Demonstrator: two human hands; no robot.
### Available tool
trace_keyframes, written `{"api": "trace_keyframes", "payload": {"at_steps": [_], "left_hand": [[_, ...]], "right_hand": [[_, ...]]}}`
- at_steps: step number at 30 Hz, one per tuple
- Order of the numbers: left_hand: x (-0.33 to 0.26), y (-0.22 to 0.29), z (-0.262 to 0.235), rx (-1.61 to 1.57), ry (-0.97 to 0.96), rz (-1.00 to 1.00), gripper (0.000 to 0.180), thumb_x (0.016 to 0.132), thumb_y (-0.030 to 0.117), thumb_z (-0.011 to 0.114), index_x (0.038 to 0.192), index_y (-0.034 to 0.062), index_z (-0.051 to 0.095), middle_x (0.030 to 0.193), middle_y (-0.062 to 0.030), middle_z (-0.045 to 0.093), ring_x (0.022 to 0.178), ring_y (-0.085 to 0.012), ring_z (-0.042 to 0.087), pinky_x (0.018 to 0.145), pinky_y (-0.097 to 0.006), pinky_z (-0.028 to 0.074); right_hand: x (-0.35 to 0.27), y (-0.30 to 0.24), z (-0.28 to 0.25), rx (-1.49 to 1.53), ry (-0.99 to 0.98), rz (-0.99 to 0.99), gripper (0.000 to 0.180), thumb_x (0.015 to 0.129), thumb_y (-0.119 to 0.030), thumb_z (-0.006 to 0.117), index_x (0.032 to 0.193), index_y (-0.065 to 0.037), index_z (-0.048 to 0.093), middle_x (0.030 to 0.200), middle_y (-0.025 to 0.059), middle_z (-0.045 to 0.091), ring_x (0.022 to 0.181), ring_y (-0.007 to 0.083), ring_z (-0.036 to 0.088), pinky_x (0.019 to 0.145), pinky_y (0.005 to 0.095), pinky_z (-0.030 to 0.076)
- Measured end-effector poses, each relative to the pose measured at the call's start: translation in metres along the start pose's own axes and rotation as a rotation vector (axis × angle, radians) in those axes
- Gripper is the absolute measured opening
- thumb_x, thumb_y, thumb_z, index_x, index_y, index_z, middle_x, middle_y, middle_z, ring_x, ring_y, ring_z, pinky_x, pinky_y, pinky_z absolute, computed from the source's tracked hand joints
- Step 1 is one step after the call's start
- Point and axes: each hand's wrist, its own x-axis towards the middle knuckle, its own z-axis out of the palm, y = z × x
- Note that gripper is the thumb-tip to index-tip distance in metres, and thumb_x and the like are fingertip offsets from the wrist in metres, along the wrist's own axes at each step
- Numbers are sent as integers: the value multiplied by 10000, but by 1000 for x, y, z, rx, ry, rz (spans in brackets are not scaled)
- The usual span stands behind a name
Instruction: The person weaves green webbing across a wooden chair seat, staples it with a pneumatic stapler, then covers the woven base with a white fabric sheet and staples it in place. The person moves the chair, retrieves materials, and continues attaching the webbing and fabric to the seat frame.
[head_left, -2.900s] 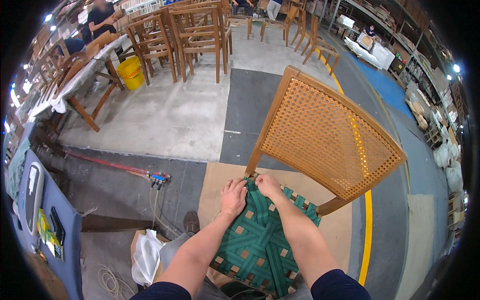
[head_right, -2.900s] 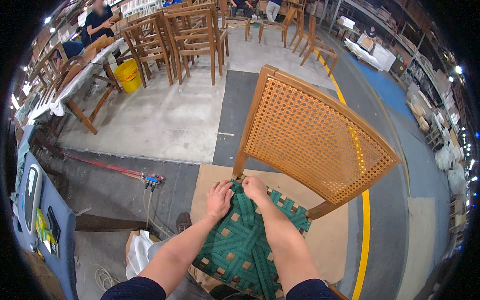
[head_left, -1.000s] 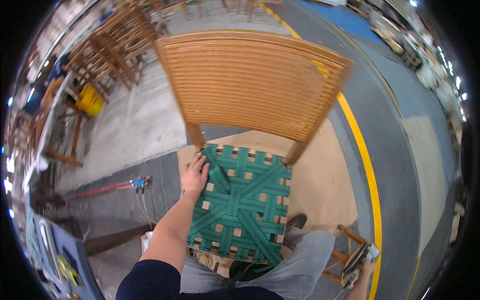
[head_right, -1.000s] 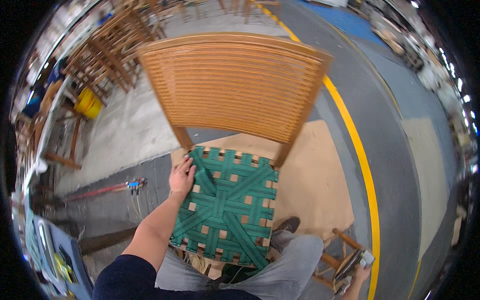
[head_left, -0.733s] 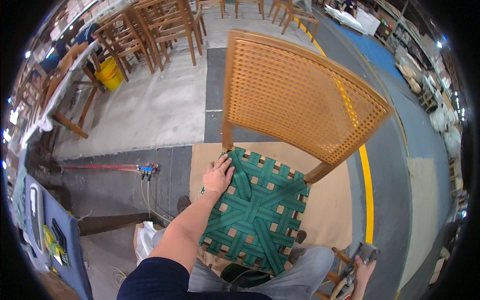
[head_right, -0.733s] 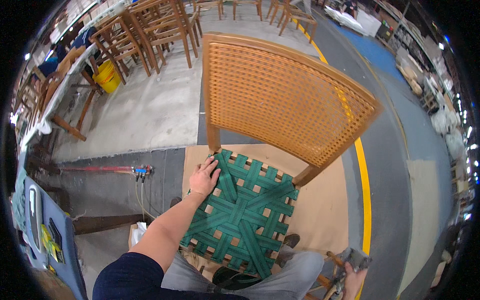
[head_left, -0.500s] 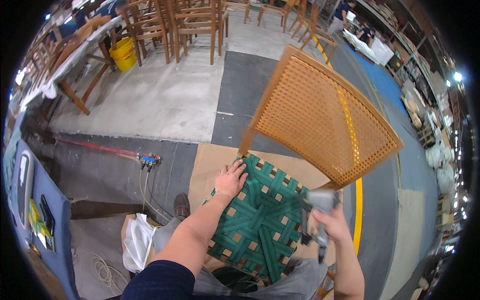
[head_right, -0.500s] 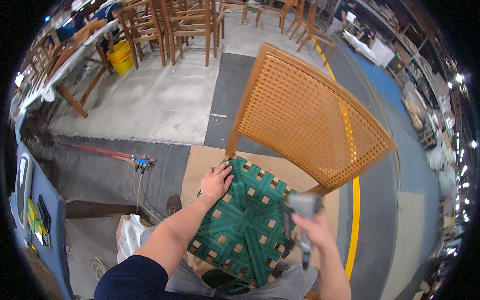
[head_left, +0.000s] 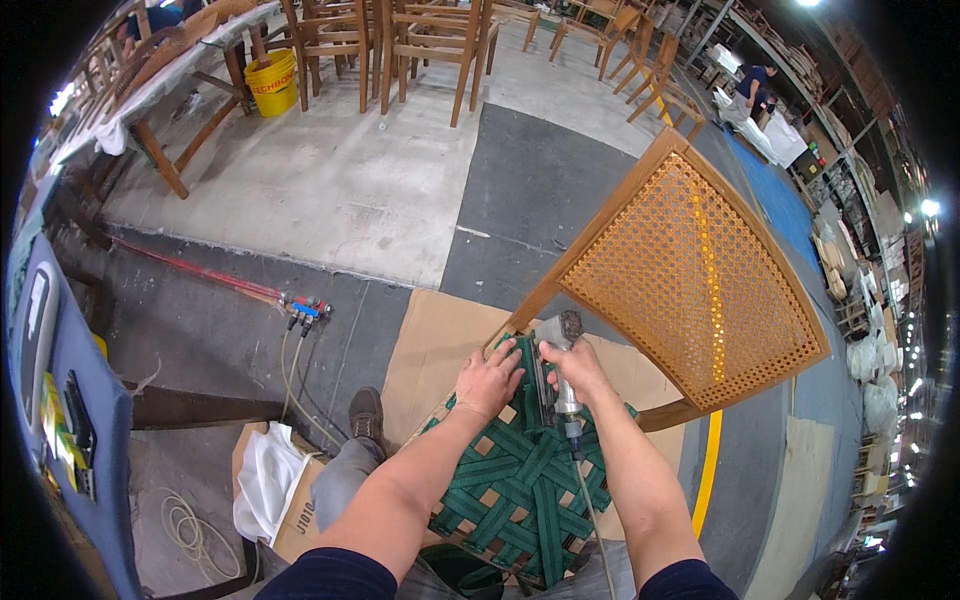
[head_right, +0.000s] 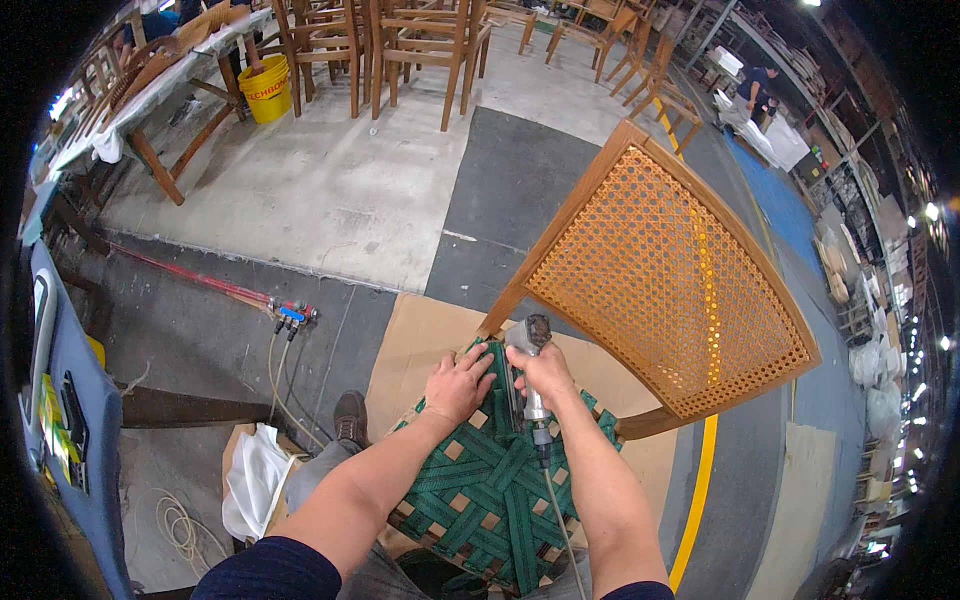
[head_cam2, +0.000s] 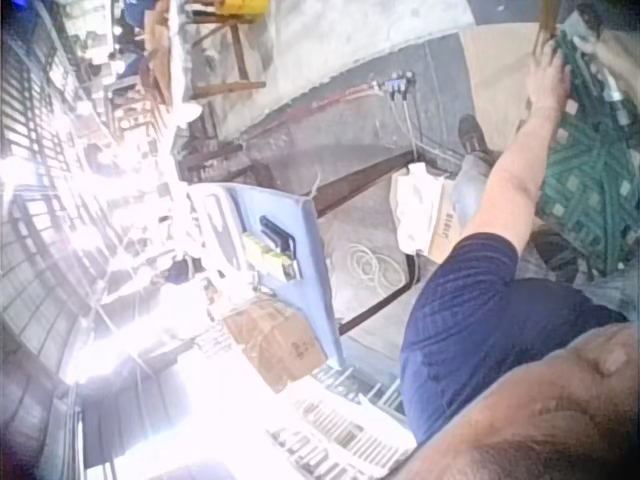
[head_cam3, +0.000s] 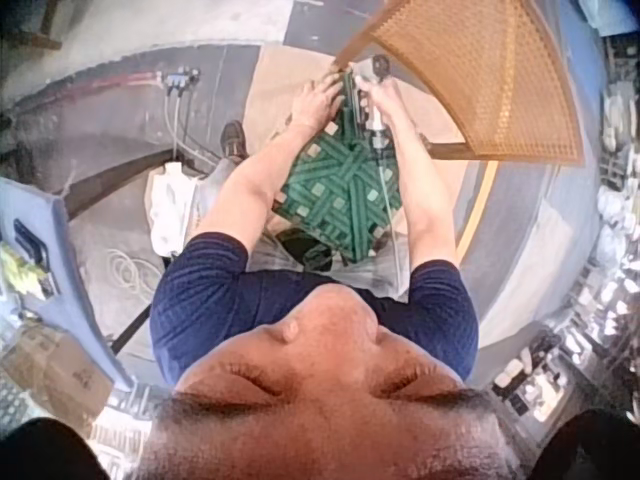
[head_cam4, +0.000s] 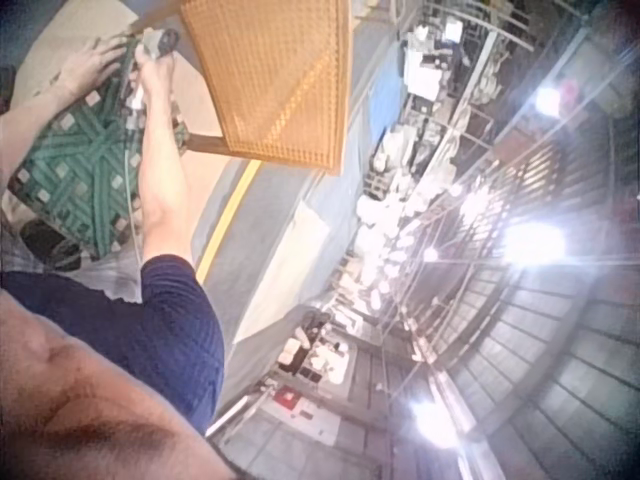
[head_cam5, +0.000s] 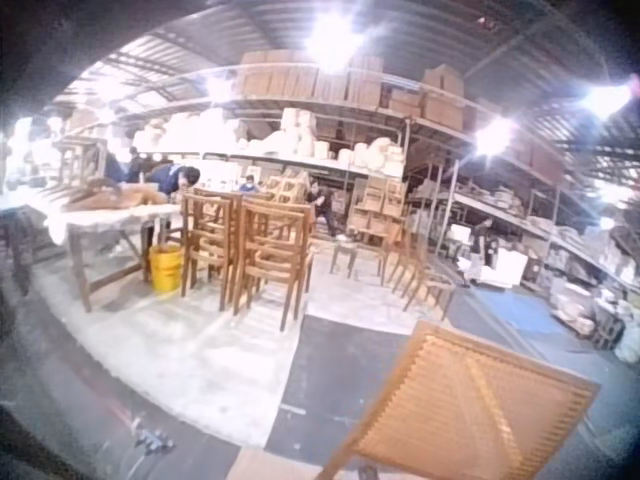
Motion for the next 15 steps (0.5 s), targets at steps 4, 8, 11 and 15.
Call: {"api": "trace_keyframes", "payload": {"at_steps": [4,8,11,15], "left_hand": [[0,0,1,6,10,7,418,1011,422,649,1390,249,682,1540,84,569,1130,-338,649,955,-485,556],[0,-3,4,9,38,10,410,1009,424,650,1378,249,689,1534,81,575,1134,-343,643,956,-489,555],[1,1,7,-12,95,48,365,999,389,664,1331,244,712,1478,72,622,1155,-382,649,931,-497,577],[-4,-10,10,-26,156,80,276,973,333,680,1219,236,757,1375,84,688,1186,-402,639,914,-505,585]], "right_hand": [[3,3,5,3,21,-39,293,973,-221,771,1182,-53,654,926,43,683,560,141,599,476,318,499],[3,1,13,-111,41,-83,258,960,-201,771,1131,-42,662,853,40,672,531,134,588,454,310,481],[3,2,10,-159,60,-48,243,995,-208,742,1132,-25,662,865,49,661,551,139,574,464,319,475],[0,-2,20,-64,30,-60,224,955,-197,770,1047,-17,674,787,30,652,522,126,580,449,309,469]]}}
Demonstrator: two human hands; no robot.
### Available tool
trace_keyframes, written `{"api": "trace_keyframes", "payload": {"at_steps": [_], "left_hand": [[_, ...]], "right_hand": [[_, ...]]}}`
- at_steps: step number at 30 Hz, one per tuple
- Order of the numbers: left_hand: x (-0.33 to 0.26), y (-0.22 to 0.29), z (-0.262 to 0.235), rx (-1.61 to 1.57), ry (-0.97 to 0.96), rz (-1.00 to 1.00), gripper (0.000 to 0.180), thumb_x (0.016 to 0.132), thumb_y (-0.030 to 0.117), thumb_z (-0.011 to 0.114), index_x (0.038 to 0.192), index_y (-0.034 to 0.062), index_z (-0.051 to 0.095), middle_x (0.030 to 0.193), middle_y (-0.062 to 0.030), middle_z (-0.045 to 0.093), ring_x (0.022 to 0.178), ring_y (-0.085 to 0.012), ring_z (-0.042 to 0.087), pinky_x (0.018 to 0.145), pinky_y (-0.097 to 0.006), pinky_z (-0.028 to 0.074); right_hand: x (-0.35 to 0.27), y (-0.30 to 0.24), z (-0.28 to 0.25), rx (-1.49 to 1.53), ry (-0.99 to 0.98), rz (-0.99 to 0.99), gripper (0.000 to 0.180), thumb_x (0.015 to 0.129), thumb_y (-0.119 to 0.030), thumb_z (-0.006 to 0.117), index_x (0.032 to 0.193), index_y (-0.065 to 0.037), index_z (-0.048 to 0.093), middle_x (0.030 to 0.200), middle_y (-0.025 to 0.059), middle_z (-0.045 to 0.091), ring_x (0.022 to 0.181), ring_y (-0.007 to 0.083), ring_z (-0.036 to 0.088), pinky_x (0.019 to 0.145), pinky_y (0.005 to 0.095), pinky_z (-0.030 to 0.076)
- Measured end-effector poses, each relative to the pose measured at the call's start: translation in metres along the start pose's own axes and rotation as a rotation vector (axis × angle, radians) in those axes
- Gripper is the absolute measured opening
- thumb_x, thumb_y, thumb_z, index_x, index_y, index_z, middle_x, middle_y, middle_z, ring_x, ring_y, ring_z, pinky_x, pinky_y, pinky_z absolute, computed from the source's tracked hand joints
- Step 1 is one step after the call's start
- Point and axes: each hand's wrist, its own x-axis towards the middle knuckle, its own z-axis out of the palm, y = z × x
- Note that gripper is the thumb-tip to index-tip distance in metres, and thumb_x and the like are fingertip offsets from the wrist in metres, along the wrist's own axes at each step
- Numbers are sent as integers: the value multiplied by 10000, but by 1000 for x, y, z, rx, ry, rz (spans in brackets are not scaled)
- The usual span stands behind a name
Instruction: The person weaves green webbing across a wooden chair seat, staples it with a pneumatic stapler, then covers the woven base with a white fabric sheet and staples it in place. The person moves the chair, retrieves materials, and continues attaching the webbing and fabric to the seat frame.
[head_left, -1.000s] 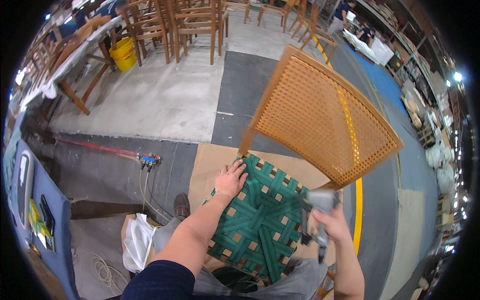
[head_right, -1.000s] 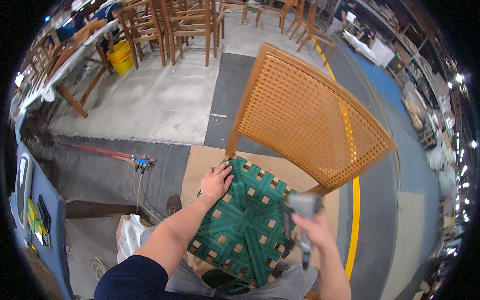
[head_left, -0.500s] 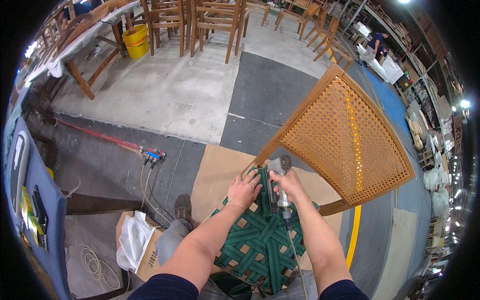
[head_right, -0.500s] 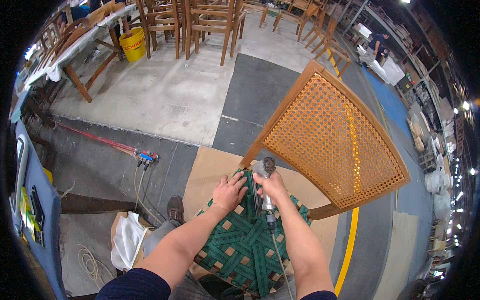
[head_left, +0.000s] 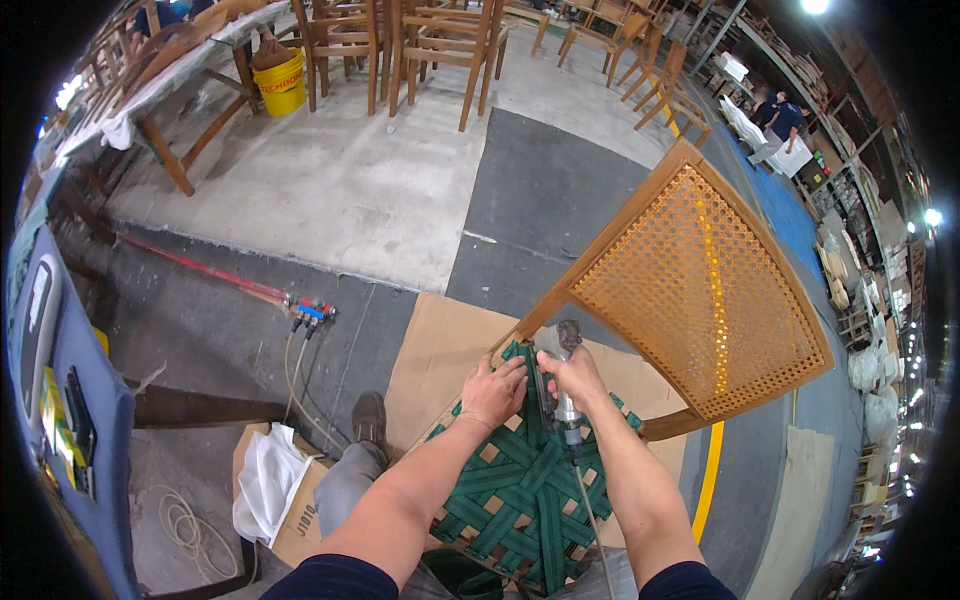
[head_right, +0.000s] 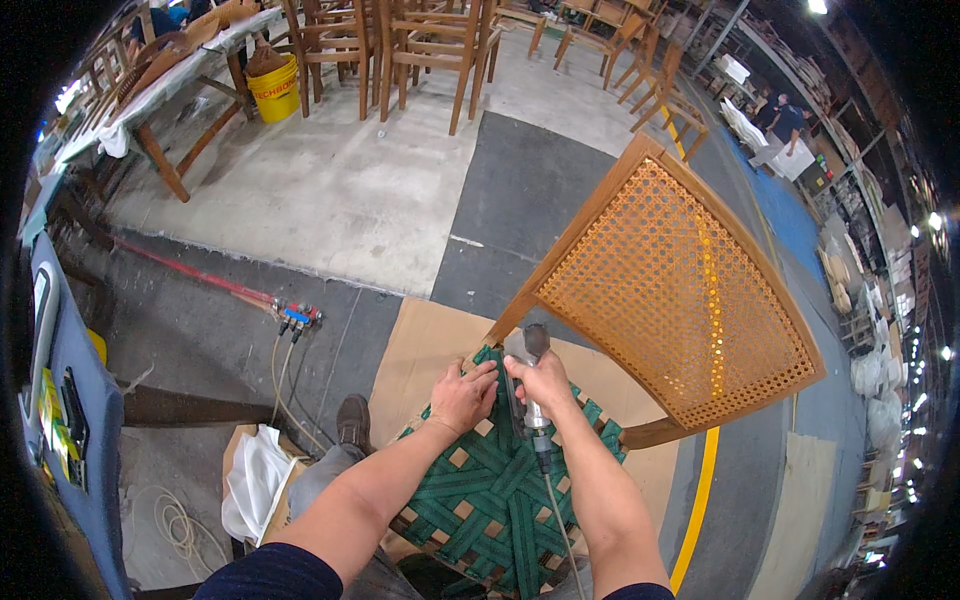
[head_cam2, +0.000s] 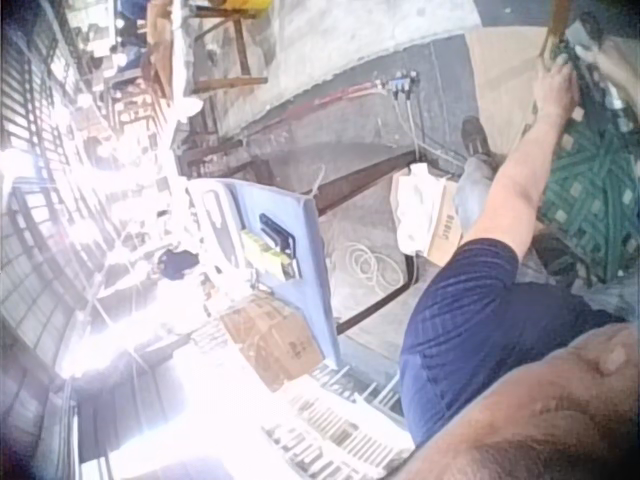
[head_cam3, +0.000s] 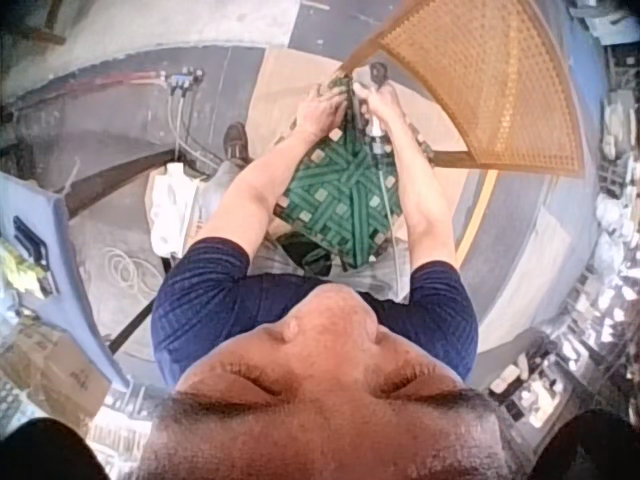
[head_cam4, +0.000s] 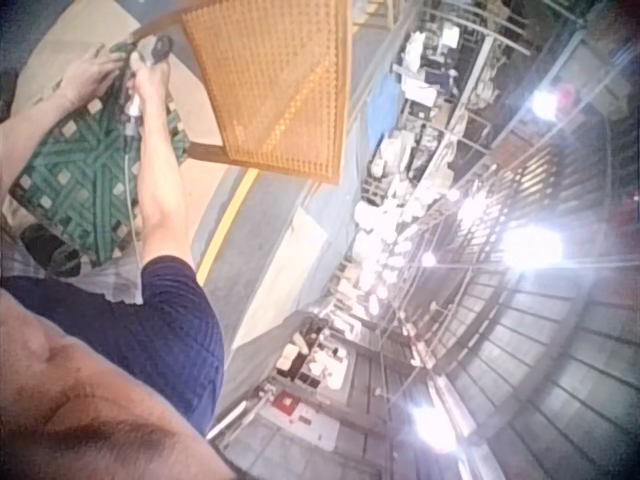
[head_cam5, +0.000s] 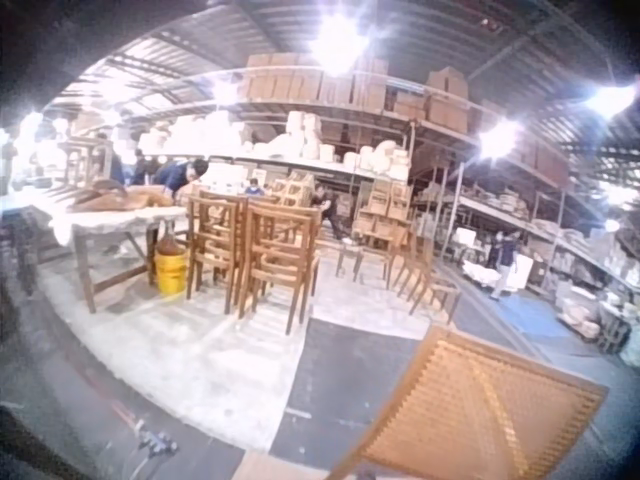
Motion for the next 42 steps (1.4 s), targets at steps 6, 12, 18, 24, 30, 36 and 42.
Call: {"api": "trace_keyframes", "payload": {"at_steps": [6,12,18,24,30,36,42], "left_hand": [[1,2,0,-120,45,2,152,900,301,717,975,204,805,1225,92,753,1212,-421,635,888,-531,592],[1,4,-1,-189,16,-34,192,907,309,689,916,154,802,1201,64,765,1244,-481,618,961,-525,571],[2,3,-2,-183,47,-22,190,904,304,691,922,152,803,1192,54,770,1196,-480,642,932,-523,590],[2,2,-1,-159,39,-19,192,908,308,690,917,153,802,1191,65,769,1213,-455,640,912,-514,598],[2,-3,-4,-164,40,-33,183,904,301,701,919,156,812,1195,66,771,1211,-452,642,935,-499,594],[13,37,-4,-211,53,21,182,906,292,698,908,159,822,1178,58,782,1182,-435,662,995,-477,578],[0,6,-22,-118,26,-33,198,922,287,676,966,164,825,1195,43,787,1150,-424,685,1065,-480,549]], "right_hand": [[4,5,-3,-6,-36,-2,239,968,-216,768,1066,-18,676,827,40,664,535,130,570,463,312,469],[1,3,1,-71,-55,2,253,977,-216,767,1096,-17,665,849,44,675,547,136,575,463,319,463],[0,5,6,-95,-47,-14,238,962,-187,777,1080,-12,667,817,36,671,520,134,569,446,315,451],[-2,7,6,-39,-27,-27,218,951,-171,786,1051,-16,670,762,31,654,505,129,567,427,312,439],[-2,9,6,-54,-21,-32,240,963,-170,783,1091,-26,639,788,16,649,510,118,550,436,305,446],[-16,21,-42,-130,95,-13,318,942,-256,812,1078,-14,656,757,58,669,534,150,622,456,329,497],[-159,56,-81,96,21,-141,342,953,-214,808,1177,-19,641,794,45,670,531,137,602,466,307,456]]}}
